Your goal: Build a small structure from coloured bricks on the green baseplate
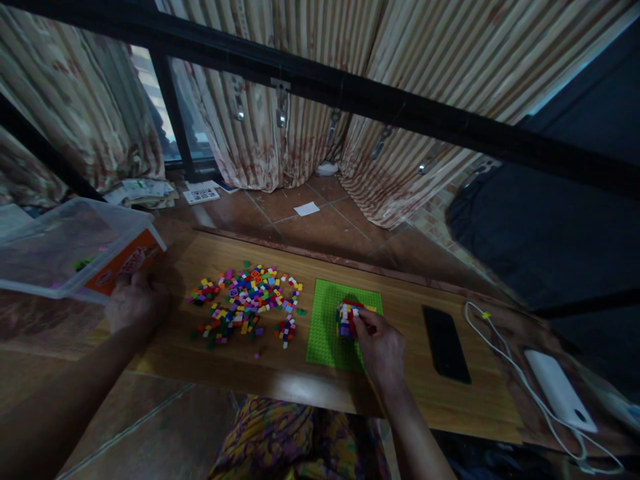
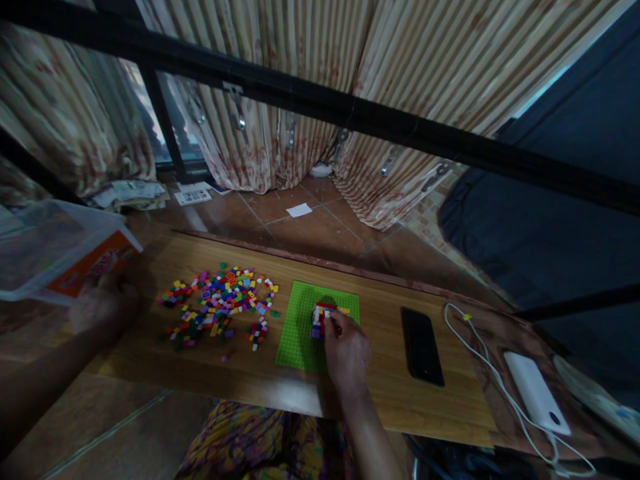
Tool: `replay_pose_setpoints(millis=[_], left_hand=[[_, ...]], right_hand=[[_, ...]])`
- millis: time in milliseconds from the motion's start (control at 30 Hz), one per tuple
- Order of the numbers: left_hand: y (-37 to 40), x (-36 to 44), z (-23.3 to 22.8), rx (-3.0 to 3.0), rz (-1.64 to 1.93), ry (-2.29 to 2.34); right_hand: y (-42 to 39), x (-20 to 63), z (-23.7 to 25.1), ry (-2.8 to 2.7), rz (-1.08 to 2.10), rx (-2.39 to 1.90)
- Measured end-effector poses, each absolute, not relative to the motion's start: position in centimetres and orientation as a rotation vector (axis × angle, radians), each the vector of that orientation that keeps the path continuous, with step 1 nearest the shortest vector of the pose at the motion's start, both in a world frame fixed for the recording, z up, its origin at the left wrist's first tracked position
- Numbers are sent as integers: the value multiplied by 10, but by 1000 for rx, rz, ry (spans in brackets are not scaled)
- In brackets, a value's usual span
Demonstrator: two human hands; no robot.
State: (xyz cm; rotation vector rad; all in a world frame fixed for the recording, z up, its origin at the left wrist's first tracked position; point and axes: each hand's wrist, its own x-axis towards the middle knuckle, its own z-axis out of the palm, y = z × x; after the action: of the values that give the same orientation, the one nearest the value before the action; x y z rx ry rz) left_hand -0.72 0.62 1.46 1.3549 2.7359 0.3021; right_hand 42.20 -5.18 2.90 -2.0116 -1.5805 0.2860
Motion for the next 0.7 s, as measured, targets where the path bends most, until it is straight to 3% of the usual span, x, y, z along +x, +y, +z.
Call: replay_pose_setpoints(millis=[700], left_hand=[[7,-8,12,1344,331,2748]], right_hand=[[-46,426,18,-1367,541,-1843]])
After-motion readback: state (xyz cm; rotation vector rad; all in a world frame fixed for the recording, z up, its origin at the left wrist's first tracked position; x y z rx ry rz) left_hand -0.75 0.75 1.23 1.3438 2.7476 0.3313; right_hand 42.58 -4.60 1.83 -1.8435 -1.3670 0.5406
